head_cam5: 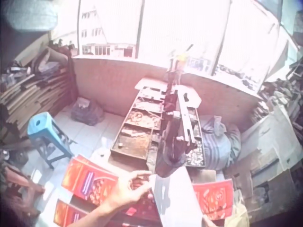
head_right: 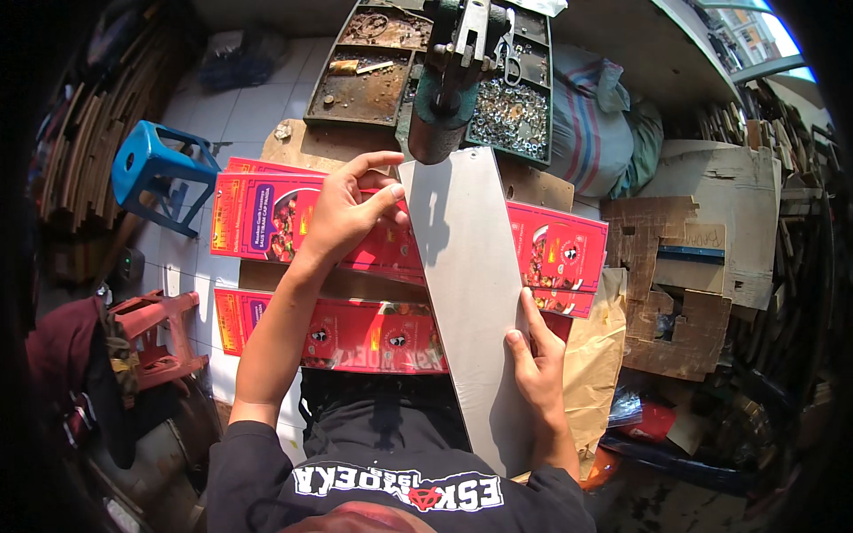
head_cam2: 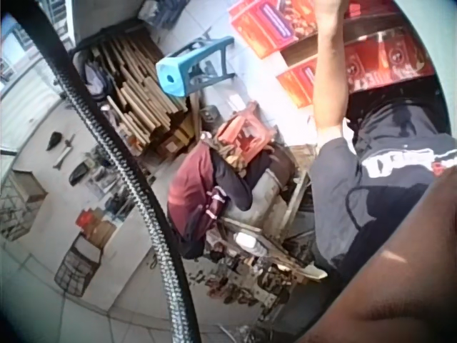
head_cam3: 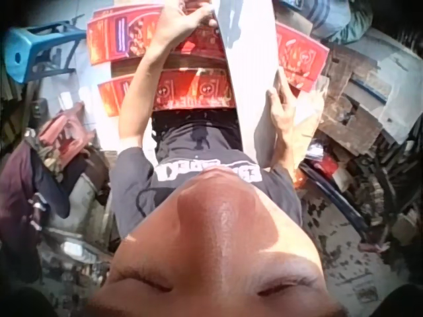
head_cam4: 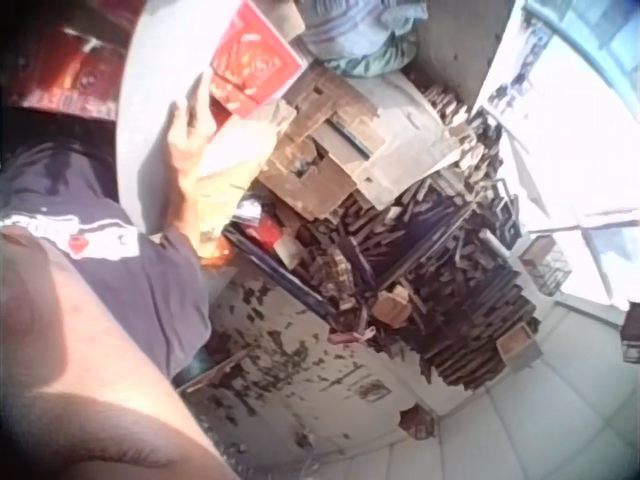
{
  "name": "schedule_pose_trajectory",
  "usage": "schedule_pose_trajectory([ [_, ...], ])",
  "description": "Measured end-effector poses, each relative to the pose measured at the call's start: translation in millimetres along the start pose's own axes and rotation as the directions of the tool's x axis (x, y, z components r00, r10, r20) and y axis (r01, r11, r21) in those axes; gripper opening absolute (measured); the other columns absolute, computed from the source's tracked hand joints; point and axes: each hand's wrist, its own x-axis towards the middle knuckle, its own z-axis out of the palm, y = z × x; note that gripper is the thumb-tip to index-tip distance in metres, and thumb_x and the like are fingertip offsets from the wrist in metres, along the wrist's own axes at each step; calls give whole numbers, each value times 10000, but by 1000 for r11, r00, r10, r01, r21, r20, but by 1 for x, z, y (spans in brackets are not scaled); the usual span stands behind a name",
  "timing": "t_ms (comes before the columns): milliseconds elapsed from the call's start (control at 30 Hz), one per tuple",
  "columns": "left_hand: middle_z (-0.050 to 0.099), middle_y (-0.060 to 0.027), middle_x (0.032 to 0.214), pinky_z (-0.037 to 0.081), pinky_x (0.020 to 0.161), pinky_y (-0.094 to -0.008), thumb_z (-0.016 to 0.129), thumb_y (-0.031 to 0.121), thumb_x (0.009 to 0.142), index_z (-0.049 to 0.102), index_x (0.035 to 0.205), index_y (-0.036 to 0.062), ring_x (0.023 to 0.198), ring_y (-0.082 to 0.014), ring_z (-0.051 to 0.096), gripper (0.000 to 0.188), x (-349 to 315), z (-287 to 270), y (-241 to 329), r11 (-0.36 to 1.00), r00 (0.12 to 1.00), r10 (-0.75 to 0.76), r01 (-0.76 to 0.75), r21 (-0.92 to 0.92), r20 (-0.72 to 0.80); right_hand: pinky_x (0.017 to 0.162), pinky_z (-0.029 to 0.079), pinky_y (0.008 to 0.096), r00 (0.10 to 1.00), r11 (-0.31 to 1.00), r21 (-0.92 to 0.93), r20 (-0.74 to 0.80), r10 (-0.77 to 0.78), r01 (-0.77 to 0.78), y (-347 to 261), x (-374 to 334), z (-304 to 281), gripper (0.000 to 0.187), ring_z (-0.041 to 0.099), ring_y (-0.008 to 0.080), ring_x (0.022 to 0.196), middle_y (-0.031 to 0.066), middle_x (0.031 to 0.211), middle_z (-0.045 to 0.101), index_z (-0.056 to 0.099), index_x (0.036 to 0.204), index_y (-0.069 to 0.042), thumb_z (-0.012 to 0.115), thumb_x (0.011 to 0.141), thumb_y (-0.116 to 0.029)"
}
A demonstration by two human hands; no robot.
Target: The person aligns a grey rectangular component under a manual press machine to punch holes and then picks up and examines red packaging boxes.
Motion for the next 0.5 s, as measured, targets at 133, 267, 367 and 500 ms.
schedule_pose_trajectory([
  [133,684,-86,924,594,642,-252,649,27,952,525,1324,-36,721,-131,704,397,0,4,1,1000,999,-12,13,13,-34,1087,383,306,1000,1000,-22,4,5,-5,-1,2,0,548,542,222,1305,243,1443,538,411,1470,85,589,967,-41],
  [267,684,-85,912,582,628,-244,645,20,951,534,1316,-36,714,-125,701,385,0,3,3,1000,999,-6,7,28,-38,1075,391,297,999,999,-27,7,38,-38,-2,3,1,553,545,211,1298,240,1440,543,409,1472,83,590,964,-41],
  [367,689,-79,892,575,613,-239,640,18,948,551,1294,-39,712,-120,703,361,0,3,2,1000,999,0,1,21,-40,1065,396,289,999,999,-35,3,41,-41,-2,3,1,556,549,203,1289,236,1435,548,409,1474,78,592,964,-42],
  [500,689,-75,884,570,604,-235,638,14,947,558,1287,-36,711,-115,702,353,1,3,1,1000,999,5,-5,3,-41,1059,398,283,999,999,-35,4,40,-40,-5,6,2,557,552,198,1284,230,1436,551,411,1475,74,595,962,-41],
])
